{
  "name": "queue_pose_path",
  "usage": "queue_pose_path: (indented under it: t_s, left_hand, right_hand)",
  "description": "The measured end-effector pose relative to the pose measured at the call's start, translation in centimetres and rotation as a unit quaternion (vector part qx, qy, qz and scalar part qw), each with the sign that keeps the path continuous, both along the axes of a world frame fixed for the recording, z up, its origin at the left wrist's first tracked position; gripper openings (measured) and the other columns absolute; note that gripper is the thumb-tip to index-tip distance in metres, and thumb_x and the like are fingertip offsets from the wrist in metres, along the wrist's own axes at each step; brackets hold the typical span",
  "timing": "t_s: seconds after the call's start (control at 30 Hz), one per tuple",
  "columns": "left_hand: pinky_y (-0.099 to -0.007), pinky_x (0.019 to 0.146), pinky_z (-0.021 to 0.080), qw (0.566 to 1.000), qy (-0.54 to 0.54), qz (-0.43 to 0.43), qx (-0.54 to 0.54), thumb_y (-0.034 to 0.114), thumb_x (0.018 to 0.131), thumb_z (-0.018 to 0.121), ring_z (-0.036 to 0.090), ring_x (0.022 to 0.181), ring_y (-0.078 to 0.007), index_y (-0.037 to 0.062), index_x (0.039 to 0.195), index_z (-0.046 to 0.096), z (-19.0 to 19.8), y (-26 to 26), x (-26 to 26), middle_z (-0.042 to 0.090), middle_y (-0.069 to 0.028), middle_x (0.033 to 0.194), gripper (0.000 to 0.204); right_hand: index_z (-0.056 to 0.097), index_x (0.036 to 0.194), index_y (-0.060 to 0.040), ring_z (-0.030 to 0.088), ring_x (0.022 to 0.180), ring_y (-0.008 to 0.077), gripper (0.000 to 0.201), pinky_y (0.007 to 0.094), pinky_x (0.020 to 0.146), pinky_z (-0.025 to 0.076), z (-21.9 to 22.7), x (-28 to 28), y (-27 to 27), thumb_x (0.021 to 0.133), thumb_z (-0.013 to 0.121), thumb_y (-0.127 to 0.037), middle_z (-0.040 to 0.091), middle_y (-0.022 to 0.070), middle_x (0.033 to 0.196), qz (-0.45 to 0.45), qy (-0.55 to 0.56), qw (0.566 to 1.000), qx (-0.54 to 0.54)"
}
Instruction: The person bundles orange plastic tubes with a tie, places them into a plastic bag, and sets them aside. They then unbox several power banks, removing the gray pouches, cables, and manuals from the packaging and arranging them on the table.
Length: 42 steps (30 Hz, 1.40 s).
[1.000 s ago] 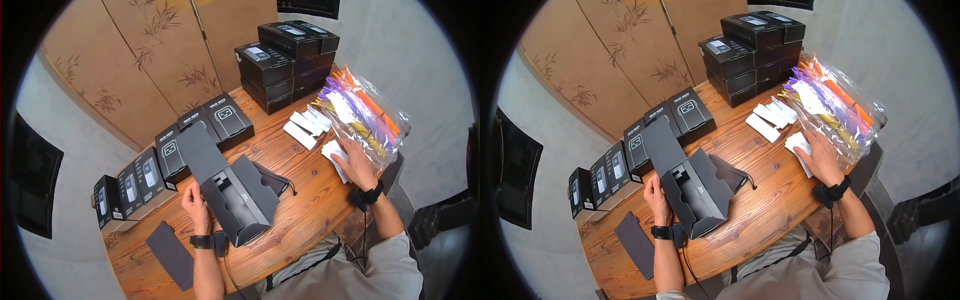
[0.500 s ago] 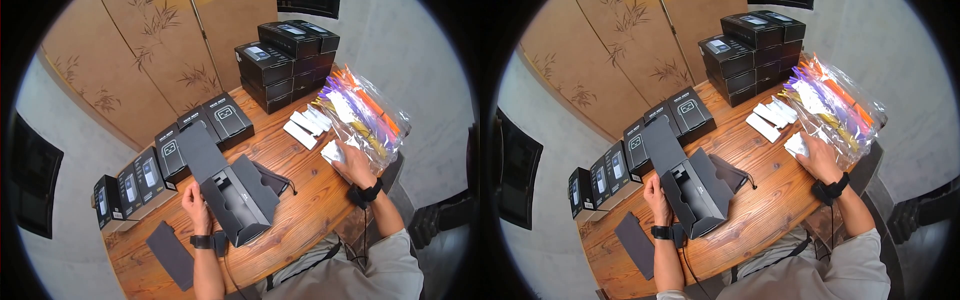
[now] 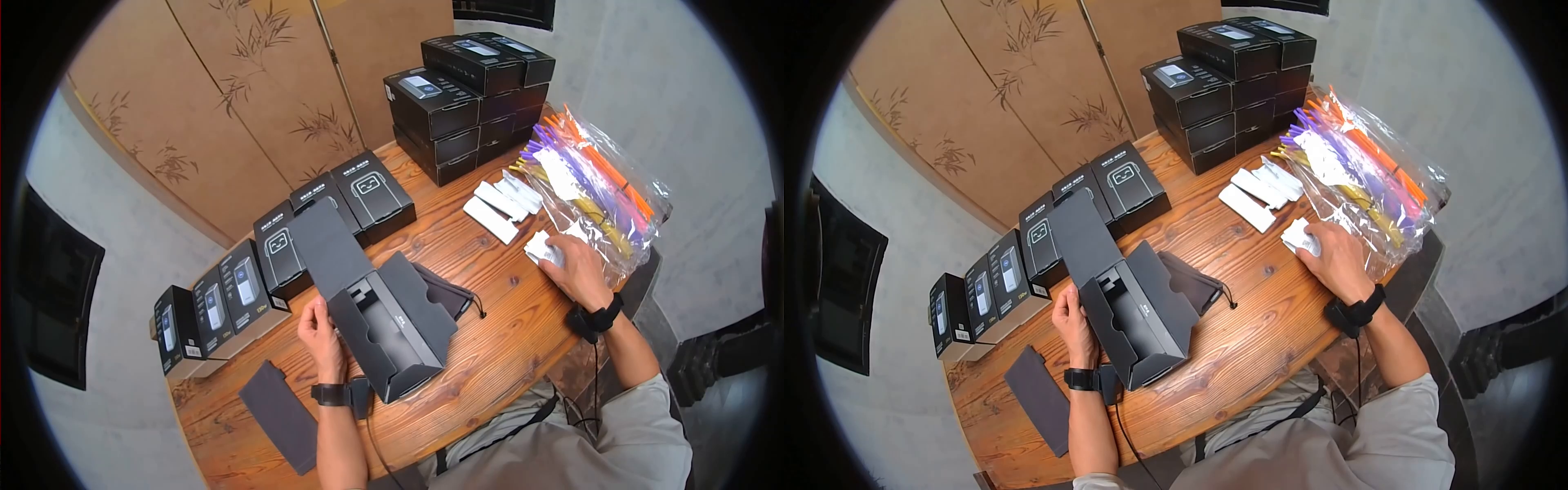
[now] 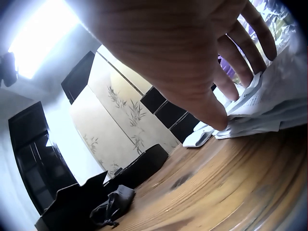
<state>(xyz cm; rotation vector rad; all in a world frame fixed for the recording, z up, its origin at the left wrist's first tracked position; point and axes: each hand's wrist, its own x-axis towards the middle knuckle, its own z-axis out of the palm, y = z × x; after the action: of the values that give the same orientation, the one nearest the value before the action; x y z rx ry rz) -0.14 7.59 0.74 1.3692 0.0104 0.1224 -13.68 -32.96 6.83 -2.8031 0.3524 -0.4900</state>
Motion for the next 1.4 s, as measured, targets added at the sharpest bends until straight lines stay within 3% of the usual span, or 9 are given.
queue_pose_path:
  t_s: [0.13,0.23,0.6,0.8,0.93,1.0,1.1,1.3,1.4]
  left_hand:
    - [-0.0162,0.048,0.029,1.0,-0.009,0.012,0.013,0.026,0.102,0.055,0.036,0.055,0.0013,0.0035,0.101,0.066,0.0,-0.3,0.1,0.05,0.0096,0.068,0.025]
    - [-0.0162,0.055,0.036,1.0,0.004,0.002,0.0,0.023,0.101,0.056,0.046,0.063,-0.0004,0.0022,0.099,0.066,0.2,-0.1,-0.1,0.059,0.0057,0.077,0.023]
    - [-0.0174,0.056,0.033,1.0,-0.007,0.005,-0.005,0.022,0.1,0.058,0.043,0.063,-0.0009,0.0022,0.098,0.067,-1.1,0.4,0.5,0.054,0.007,0.073,0.022]
    - [-0.0178,0.056,0.033,1.0,-0.007,0.016,0.003,0.022,0.1,0.059,0.043,0.063,-0.0011,0.0023,0.097,0.067,-0.9,0.2,0.4,0.053,0.0068,0.073,0.022]
    - [-0.016,0.05,0.031,0.999,-0.022,0.02,0.027,0.023,0.102,0.055,0.037,0.057,0.0009,0.0032,0.102,0.066,-1.0,0.0,0.5,0.051,0.0091,0.07,0.023]
    - [-0.0174,0.054,0.033,1.0,-0.009,0.015,0.015,0.023,0.101,0.057,0.041,0.062,-0.0007,0.0029,0.099,0.067,-0.9,0.2,0.4,0.053,0.0075,0.073,0.022]
    - [-0.0181,0.057,0.034,1.0,-0.003,0.009,0.007,0.023,0.1,0.058,0.044,0.064,-0.0016,0.0026,0.097,0.067,-0.6,0.3,0.2,0.053,0.0067,0.074,0.022]
    - [-0.0181,0.058,0.035,1.0,0.006,0.01,-0.007,0.022,0.1,0.059,0.045,0.066,-0.0018,0.0022,0.098,0.067,-0.6,0.1,0.3,0.055,0.0063,0.076,0.022]
    - [-0.0181,0.059,0.036,1.0,0.004,0.009,-0.005,0.022,0.099,0.06,0.045,0.066,-0.002,0.0016,0.101,0.067,-1.0,0.4,0.3,0.056,0.006,0.076,0.021]
  right_hand:
    - [0.067,0.107,0.0009,0.065,0.094,0.0355,0.039,0.044,0.082,0.052,-0.3,0.0,0.0,0.079,0.072,-0.026,0.068,0.0182,0.105,-0.004,-0.022,1.0,0.011]
    - [0.067,0.107,0.0008,0.065,0.093,0.0356,0.039,0.0442,0.08,0.052,-0.2,-0.1,0.1,0.079,0.072,-0.027,0.069,0.0186,0.101,-0.018,-0.026,0.999,0.005]
    - [0.063,0.09,-0.0032,0.063,0.086,0.036,0.038,0.0441,0.075,0.049,0.7,-0.1,0.4,0.073,0.078,-0.034,0.066,0.0193,0.088,-0.056,0.071,0.996,-0.002]
    - [0.063,0.082,-0.0023,0.064,0.074,0.0347,0.031,0.0444,0.064,0.05,0.0,0.1,0.1,0.072,0.079,-0.027,0.065,0.0177,0.078,-0.031,0.035,0.998,-0.032]
    - [0.063,0.083,-0.0027,0.064,0.078,0.0348,0.029,0.0449,0.066,0.05,0.2,0.1,0.2,0.072,0.078,-0.025,0.066,0.0179,0.08,-0.027,0.036,0.998,-0.032]
    - [0.063,0.083,-0.0028,0.064,0.079,0.0348,0.027,0.0454,0.067,0.05,0.5,0.0,0.3,0.074,0.077,-0.024,0.066,0.0175,0.081,-0.017,0.023,0.999,-0.041]
    - [0.064,0.085,-0.0027,0.064,0.083,0.0343,0.024,0.0459,0.07,0.051,1.6,0.2,1.7,0.076,0.075,-0.022,0.066,0.0159,0.084,0.011,-0.078,0.996,-0.05]
    - [0.064,0.095,0.0002,0.068,0.081,0.0295,0.027,0.0369,0.071,0.054,3.6,1.4,5.5,0.079,0.072,-0.02,0.068,0.0151,0.089,0.162,0.056,0.965,0.199]
    - [0.065,0.098,0.0007,0.069,0.08,0.0284,0.027,0.0344,0.071,0.054,3.9,2.4,8.0,0.08,0.072,-0.019,0.067,0.0156,0.089,0.214,0.046,0.948,0.23]
